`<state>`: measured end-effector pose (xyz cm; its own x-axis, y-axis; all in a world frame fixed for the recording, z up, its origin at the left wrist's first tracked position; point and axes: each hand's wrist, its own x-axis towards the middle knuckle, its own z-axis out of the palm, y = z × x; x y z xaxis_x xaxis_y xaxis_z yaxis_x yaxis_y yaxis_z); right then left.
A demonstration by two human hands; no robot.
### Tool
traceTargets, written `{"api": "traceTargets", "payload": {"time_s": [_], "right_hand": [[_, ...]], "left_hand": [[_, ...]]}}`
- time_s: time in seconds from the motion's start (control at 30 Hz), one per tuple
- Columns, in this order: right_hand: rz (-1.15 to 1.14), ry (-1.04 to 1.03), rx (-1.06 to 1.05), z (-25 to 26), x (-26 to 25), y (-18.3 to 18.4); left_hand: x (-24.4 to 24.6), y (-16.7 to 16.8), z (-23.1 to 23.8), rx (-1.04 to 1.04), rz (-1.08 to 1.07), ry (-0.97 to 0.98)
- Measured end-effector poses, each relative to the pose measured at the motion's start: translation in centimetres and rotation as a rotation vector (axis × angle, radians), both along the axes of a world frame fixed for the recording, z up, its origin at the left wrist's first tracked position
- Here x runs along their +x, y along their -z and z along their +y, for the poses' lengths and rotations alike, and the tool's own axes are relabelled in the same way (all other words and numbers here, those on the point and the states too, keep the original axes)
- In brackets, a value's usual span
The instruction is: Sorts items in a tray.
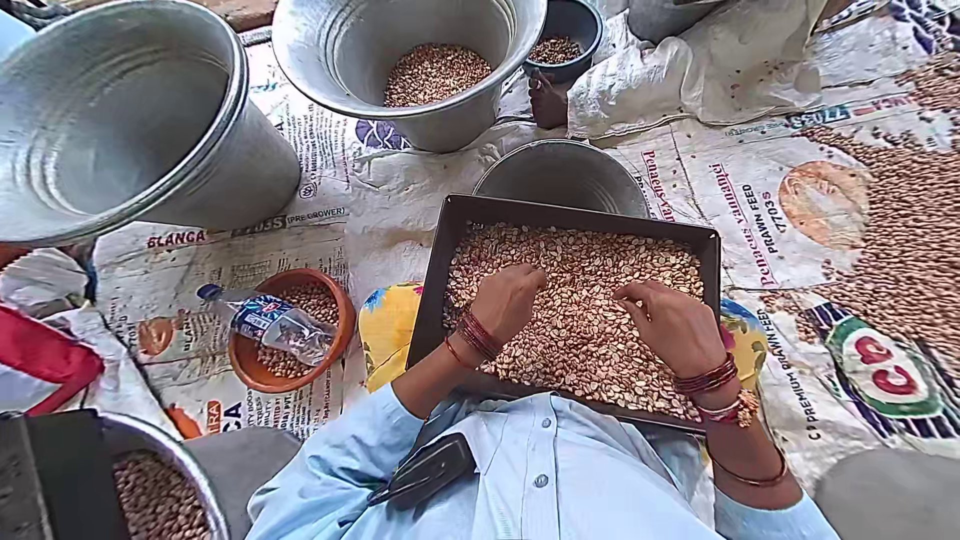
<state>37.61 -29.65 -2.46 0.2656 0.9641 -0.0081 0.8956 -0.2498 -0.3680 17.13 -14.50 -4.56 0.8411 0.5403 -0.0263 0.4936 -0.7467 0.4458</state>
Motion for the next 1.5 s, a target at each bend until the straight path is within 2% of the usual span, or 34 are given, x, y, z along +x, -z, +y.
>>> {"api": "traceTargets", "payload": {"time_s": [0.23, 0.4, 0.5, 0.57, 0.63, 0.7, 0.77, 0.9, 0.97, 1.0, 1.07, 1.17, 1.3, 1.33, 1.43, 1.5], "right_hand": [[0.037, 0.055, -0.051, -0.2, 0.4, -0.2], [0.042, 0.091, -0.089, -0.2, 0.9, 0.1], [0.025, 0.100, -0.073, -0.6, 1.4, 0.2], [0.030, 0.095, -0.058, -1.3, 1.7, 0.1], [0.052, 0.087, -0.074, -2.2, 1.9, -0.1], [0.073, 0.090, -0.073, -3.1, 2.0, -0.2], [0.087, 0.109, -0.076, -3.8, 2.1, -0.3], [0.068, 0.142, -0.106, -2.4, 2.3, 0.0], [0.072, 0.123, -0.067, -0.7, 2.4, 0.5], [0.070, 0.103, -0.036, 0.3, 2.5, 0.9], [0.049, 0.055, 0.019, 2.6, 2.7, 1.6], [-0.023, -0.029, 0.105, 5.8, 2.8, 2.9], [-0.089, -0.081, 0.069, 8.1, 2.5, 4.0], [-0.098, -0.081, 0.063, 8.2, 2.3, 4.2], [-0.092, -0.077, 0.070, 8.3, 2.1, 4.5], [-0.094, -0.077, 0.055, 8.2, 2.0, 4.5]], "left_hand": [[5.6, 1.9, 1.3, 0.052, -0.063, 0.108], [7.5, 3.5, 0.9, 0.098, 0.057, 0.154], [7.5, 2.5, 1.5, 0.049, 0.095, 0.143], [6.8, 1.7, 2.5, 0.083, -0.098, 0.057], [6.2, 0.8, 4.1, 0.225, -0.350, -0.088], [5.7, -0.4, 4.5, 0.281, -0.424, -0.116], [5.2, -0.5, 2.4, 0.205, -0.376, 0.071], [5.0, 2.1, -3.8, -0.041, -0.222, 0.738], [4.3, 3.4, -4.8, -0.087, -0.099, 0.900], [3.8, 3.6, -4.5, -0.119, -0.030, 0.910], [2.5, 3.6, -2.6, -0.173, 0.094, 0.837], [-0.4, 2.3, 1.1, -0.127, 0.269, 0.611], [-4.5, -0.6, 3.6, -0.057, 0.374, 0.295], [-5.5, -1.7, 3.7, -0.011, 0.321, 0.263], [-7.7, -5.6, 3.0, 0.194, -0.162, 0.300], [-8.5, -9.8, 1.0, 0.170, -0.461, 0.374]]}}
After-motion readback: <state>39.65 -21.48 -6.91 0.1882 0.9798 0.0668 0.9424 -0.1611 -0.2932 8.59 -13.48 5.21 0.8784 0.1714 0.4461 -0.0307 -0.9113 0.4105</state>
